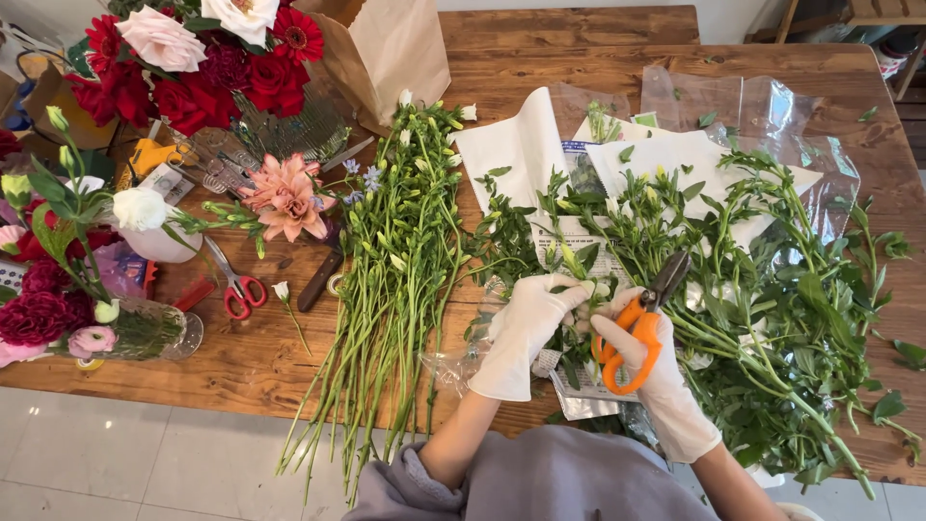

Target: The person trims the leaves and lower stems of several long-stemmed flowers using orange-handled shears. The person holds each stem with a gloved hand, cuts away foliage, and places the trimmed stems into a vase on the table.

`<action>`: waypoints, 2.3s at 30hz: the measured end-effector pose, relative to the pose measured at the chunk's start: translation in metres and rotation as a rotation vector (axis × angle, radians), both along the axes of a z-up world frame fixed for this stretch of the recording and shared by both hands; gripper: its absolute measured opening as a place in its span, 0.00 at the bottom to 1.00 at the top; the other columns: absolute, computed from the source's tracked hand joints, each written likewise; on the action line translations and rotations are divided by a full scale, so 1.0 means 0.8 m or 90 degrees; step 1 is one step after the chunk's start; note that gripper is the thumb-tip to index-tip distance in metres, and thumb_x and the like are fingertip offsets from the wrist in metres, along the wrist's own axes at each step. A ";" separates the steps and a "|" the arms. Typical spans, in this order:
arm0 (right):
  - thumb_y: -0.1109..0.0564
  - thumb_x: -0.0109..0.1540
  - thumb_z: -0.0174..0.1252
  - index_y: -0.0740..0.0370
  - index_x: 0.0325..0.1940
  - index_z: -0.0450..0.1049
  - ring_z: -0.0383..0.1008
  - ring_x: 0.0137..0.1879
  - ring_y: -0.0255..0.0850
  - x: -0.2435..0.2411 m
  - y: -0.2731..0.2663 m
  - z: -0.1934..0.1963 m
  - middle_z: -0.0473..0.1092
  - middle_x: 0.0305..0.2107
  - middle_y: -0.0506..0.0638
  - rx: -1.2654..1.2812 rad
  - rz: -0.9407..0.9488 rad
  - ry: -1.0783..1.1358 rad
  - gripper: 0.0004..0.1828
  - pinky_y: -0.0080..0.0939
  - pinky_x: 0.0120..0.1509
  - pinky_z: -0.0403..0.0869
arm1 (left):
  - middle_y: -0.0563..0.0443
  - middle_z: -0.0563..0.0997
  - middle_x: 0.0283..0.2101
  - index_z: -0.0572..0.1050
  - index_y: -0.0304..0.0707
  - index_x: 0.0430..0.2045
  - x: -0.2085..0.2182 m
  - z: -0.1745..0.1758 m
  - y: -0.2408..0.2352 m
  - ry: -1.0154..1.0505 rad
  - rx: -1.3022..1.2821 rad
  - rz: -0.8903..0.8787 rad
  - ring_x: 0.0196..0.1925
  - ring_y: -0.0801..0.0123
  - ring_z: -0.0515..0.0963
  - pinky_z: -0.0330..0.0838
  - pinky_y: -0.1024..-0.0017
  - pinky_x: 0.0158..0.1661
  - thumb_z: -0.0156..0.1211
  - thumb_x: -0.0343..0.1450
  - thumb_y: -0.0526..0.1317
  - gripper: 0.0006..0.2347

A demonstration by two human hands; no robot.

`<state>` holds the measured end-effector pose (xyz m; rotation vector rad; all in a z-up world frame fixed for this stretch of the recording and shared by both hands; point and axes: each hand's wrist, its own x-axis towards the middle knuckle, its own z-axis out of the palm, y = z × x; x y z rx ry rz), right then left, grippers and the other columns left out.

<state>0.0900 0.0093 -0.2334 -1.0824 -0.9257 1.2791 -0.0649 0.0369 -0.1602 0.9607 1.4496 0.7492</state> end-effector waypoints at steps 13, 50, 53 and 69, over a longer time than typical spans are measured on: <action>0.71 0.57 0.64 0.63 0.39 0.65 0.77 0.31 0.45 0.016 0.021 -0.040 0.70 0.27 0.56 0.029 -0.147 0.002 0.15 0.39 0.35 0.75 | 0.59 0.79 0.28 0.79 0.56 0.22 0.035 -0.099 -0.004 0.323 0.483 -0.030 0.37 0.65 0.81 0.74 0.70 0.40 0.66 0.64 0.43 0.01; 0.71 0.54 0.66 0.59 0.42 0.65 0.78 0.32 0.48 -0.005 -0.003 0.030 0.74 0.31 0.59 -0.090 -0.122 0.085 0.20 0.40 0.40 0.75 | 0.54 0.84 0.25 0.83 0.45 0.31 0.035 -0.019 -0.027 -0.069 0.047 0.126 0.28 0.82 0.80 0.70 0.87 0.33 0.70 0.62 0.39 0.07; 0.68 0.57 0.65 0.56 0.43 0.63 0.73 0.32 0.41 -0.001 0.002 0.007 0.71 0.31 0.51 -0.125 -0.166 0.072 0.19 0.39 0.39 0.72 | 0.49 0.82 0.34 0.82 0.42 0.31 0.050 -0.034 -0.039 -0.023 0.185 0.125 0.36 0.72 0.82 0.75 0.77 0.41 0.67 0.68 0.33 0.03; 0.68 0.60 0.59 0.53 0.41 0.59 0.81 0.35 0.49 0.022 0.003 0.016 0.75 0.34 0.59 0.003 -0.102 0.065 0.17 0.44 0.42 0.78 | 0.61 0.85 0.35 0.81 0.50 0.34 0.003 -0.020 -0.019 0.121 0.119 0.121 0.40 0.76 0.83 0.74 0.76 0.43 0.73 0.61 0.51 0.14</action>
